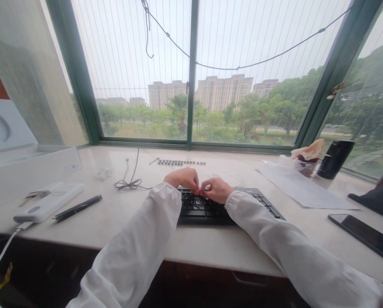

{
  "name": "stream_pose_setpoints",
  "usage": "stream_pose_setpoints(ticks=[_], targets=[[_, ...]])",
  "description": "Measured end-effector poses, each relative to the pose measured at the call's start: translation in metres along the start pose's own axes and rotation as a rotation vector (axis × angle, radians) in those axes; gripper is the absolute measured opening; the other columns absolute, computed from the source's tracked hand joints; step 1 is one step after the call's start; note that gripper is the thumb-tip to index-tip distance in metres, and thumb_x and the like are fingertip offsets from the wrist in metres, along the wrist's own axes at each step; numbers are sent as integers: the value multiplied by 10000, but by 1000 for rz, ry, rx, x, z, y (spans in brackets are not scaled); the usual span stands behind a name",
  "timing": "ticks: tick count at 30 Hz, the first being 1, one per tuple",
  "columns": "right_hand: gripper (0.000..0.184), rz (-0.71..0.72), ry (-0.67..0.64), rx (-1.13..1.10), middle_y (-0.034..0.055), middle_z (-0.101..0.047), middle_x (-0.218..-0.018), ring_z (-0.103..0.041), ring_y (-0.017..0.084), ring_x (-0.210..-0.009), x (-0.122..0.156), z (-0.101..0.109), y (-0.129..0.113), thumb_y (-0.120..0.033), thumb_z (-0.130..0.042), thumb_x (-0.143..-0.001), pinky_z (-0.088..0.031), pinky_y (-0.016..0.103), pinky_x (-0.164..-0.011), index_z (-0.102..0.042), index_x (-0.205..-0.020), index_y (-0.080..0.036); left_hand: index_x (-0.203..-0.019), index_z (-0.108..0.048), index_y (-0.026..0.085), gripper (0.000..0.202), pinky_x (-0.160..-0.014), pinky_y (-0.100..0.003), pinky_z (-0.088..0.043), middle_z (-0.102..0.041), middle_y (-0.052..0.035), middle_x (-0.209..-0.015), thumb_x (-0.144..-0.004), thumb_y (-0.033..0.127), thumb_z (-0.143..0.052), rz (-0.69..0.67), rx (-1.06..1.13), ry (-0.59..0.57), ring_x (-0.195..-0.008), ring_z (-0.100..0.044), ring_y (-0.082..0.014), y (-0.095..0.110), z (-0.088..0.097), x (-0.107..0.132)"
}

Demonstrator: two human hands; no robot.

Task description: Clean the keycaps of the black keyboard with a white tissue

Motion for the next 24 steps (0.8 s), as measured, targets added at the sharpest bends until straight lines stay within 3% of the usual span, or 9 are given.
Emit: stream_pose_setpoints(ticks=[4, 7, 17, 24], targets=[[261, -34, -111, -193, -43, -540, -477, -462, 92, -469, -4, -9, 11, -416, -655, -755, -364, 227, -535, -736, -849, -187, -823, -789, 219, 380, -599, -223, -376, -689, 5, -714, -543, 475, -804, 87, 159, -100, -671, -529, -118, -22, -9, -3], [247, -46, -114, -252, -49, -526, -456, -465, 92, -471, -6, -10, 15, -394, -675, -738, -367, 228, -543, -734, -833, -173, -868, -784, 221, 464, -547, -223, -334, -661, 5, -712, -537, 547, -795, 156, 201, -140, -639, -468, -108, -32, -14, -4], [295, -143, -21, -237, -6, -598, -541, -531, 118, -555, -11, -11, 22, -432, -696, -739, -384, 240, -579, -758, -843, -163, -924, -712, 218, 621, -559, -222, -332, -646, 13, -817, -429, 576, -827, 203, 143, -179, -678, -476, -122, -50, -23, -25], [414, -81, -111, -298, -11, -566, -514, -501, 120, -547, -14, -16, 24, -529, -701, -706, -354, 245, -549, -758, -862, -150, -876, -675, 213, 520, -568, -225, -351, -613, 13, -803, -494, 540, -807, 184, 160, -205, -698, -490, -134, -45, -27, -24]])
Point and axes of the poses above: each hand's wrist, its own x-axis away from the middle knuckle, its own z-axis out of the back of the hand, y = z × x, the point moved 8 cm from there along -x, towards the middle knuckle
